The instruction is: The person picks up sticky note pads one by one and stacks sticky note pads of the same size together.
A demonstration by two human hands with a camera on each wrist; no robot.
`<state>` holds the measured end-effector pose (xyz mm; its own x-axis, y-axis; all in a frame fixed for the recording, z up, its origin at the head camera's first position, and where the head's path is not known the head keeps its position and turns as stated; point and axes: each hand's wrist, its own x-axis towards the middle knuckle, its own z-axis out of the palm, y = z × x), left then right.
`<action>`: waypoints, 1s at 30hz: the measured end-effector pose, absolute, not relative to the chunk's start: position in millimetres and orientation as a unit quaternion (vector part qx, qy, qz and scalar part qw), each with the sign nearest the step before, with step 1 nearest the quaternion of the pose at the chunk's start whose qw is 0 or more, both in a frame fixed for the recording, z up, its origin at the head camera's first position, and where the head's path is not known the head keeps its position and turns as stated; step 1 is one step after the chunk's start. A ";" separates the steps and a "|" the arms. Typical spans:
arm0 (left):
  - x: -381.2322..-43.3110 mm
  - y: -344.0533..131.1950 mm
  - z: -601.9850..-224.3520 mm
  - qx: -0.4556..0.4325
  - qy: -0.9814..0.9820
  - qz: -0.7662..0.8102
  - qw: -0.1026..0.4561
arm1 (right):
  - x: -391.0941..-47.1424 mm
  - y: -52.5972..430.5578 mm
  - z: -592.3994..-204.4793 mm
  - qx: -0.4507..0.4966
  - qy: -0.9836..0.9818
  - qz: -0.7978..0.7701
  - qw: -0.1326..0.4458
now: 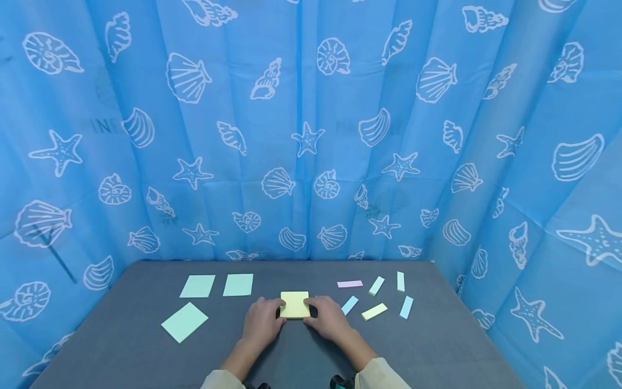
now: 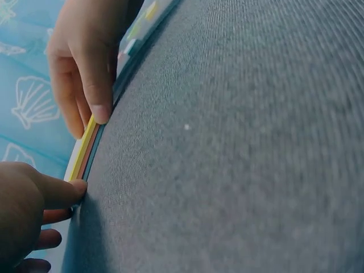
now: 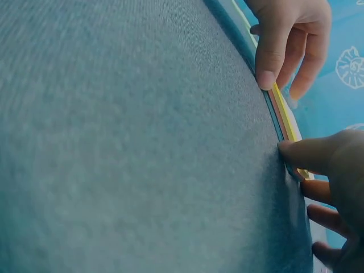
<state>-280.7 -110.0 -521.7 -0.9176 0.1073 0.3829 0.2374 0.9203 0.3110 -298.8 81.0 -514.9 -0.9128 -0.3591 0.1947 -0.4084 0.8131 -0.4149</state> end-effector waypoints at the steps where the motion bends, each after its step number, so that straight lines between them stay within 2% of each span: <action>1: -280.4 -110.3 -521.7 -0.093 -0.962 -0.179 0.183 | -298.1 81.1 -514.5 0.199 -0.950 0.235 0.055; 12: -280.0 -114.0 -524.9 -0.104 -0.960 -0.184 0.185 | -297.6 77.6 -516.3 0.198 -0.953 0.208 0.097; 30: -284.0 -120.6 -531.1 -0.118 -0.955 -0.191 0.192 | -298.5 76.2 -509.4 0.214 -0.963 0.136 0.088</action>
<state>-284.0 -120.6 -531.1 -0.8984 0.1515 0.4123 0.2986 0.8990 0.3203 -298.5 76.2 -509.4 -0.8924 -0.3890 0.2286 -0.4370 0.8713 -0.2235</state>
